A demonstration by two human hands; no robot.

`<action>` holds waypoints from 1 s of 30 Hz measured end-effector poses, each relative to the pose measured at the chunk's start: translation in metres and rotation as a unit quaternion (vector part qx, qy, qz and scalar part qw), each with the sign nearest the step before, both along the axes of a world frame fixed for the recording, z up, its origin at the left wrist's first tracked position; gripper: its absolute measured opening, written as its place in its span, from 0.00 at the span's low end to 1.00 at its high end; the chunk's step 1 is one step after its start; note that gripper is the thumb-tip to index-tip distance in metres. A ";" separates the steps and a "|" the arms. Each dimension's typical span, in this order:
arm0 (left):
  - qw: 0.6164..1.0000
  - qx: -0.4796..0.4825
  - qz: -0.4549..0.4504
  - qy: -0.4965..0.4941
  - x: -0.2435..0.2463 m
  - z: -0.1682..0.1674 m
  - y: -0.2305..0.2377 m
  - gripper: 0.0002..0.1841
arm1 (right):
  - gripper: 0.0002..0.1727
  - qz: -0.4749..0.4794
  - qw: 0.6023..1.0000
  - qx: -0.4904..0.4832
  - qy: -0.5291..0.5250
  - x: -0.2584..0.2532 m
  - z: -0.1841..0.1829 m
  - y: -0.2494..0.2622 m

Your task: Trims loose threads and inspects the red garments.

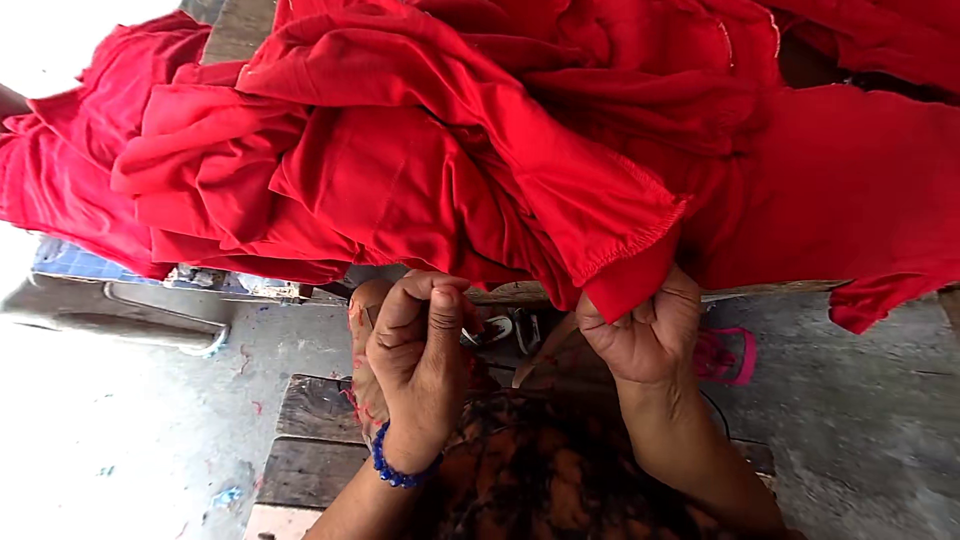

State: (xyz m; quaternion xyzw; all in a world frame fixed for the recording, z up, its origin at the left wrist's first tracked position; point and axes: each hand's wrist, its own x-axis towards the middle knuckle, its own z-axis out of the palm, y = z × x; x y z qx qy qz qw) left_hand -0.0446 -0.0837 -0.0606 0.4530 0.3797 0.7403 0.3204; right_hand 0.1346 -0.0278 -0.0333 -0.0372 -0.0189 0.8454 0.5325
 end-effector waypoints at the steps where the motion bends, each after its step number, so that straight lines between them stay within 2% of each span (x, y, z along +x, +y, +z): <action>1: 1.000 0.007 -0.011 0.018 0.003 0.001 -0.001 0.10 | 0.13 -0.020 0.997 0.036 -0.058 -0.001 0.000 -0.001; 2: 0.999 0.010 -0.037 0.032 0.005 0.004 -0.002 0.13 | 0.13 -0.060 0.979 0.102 -0.164 -0.002 0.000 -0.003; 3: 0.996 0.005 -0.081 0.034 0.006 0.009 -0.003 0.18 | 0.10 -0.109 0.926 0.212 -0.293 -0.004 0.001 -0.006; 4: 0.990 -0.013 -0.137 0.022 0.006 0.014 -0.005 0.23 | 0.07 -0.154 0.833 0.346 -0.404 -0.004 0.002 -0.008; 5: 0.982 -0.034 -0.184 -0.004 0.008 0.018 -0.006 0.26 | 0.05 -0.187 0.728 0.468 -0.464 -0.004 0.006 -0.009; 6: 0.976 -0.050 -0.208 -0.050 0.010 0.021 -0.006 0.23 | 0.06 -0.209 0.652 0.545 -0.484 -0.006 0.010 -0.009; 7: 0.968 -0.062 -0.216 -0.111 0.013 0.024 -0.006 0.18 | 0.08 -0.228 0.620 0.576 -0.481 -0.008 0.011 -0.010; 8: 0.957 -0.072 -0.222 -0.171 0.013 0.026 -0.004 0.14 | 0.07 -0.252 0.627 0.568 -0.470 -0.010 0.007 -0.011; 11: 0.927 -0.070 -0.247 -0.273 0.007 0.022 -0.003 0.14 | 0.05 -0.315 0.721 0.430 -0.443 -0.011 -0.004 -0.009; 13: 0.913 -0.082 -0.252 -0.310 0.004 0.020 -0.006 0.13 | 0.06 -0.306 0.760 0.383 -0.426 -0.009 -0.010 -0.008; 15: 0.899 -0.099 -0.258 -0.340 0.002 0.019 -0.007 0.14 | 0.11 -0.266 0.775 0.374 -0.435 -0.012 -0.016 -0.012; 17: 0.894 -0.108 -0.261 -0.347 0.002 0.018 -0.007 0.16 | 0.19 -0.207 0.772 0.389 -0.457 -0.016 -0.019 -0.016; 19: 0.905 -0.099 -0.263 -0.321 0.003 0.017 -0.008 0.22 | 0.22 -0.187 0.771 0.384 -0.472 -0.020 -0.020 -0.019; 21: 0.919 -0.079 -0.269 -0.279 0.002 0.016 -0.010 0.34 | 0.15 -0.198 0.784 0.340 -0.480 -0.023 -0.020 -0.021; 24: 0.929 -0.037 -0.295 -0.222 0.001 0.018 -0.012 0.43 | 0.06 -0.182 0.856 0.236 -0.422 -0.027 -0.014 -0.019; 27: 0.935 -0.018 -0.300 -0.188 0.001 0.020 -0.013 0.46 | 0.06 -0.163 0.892 0.194 -0.374 -0.028 -0.011 -0.017; 30: 0.952 -0.013 -0.273 -0.136 0.006 0.022 -0.013 0.41 | 0.06 -0.174 0.880 0.211 -0.389 -0.028 -0.012 -0.018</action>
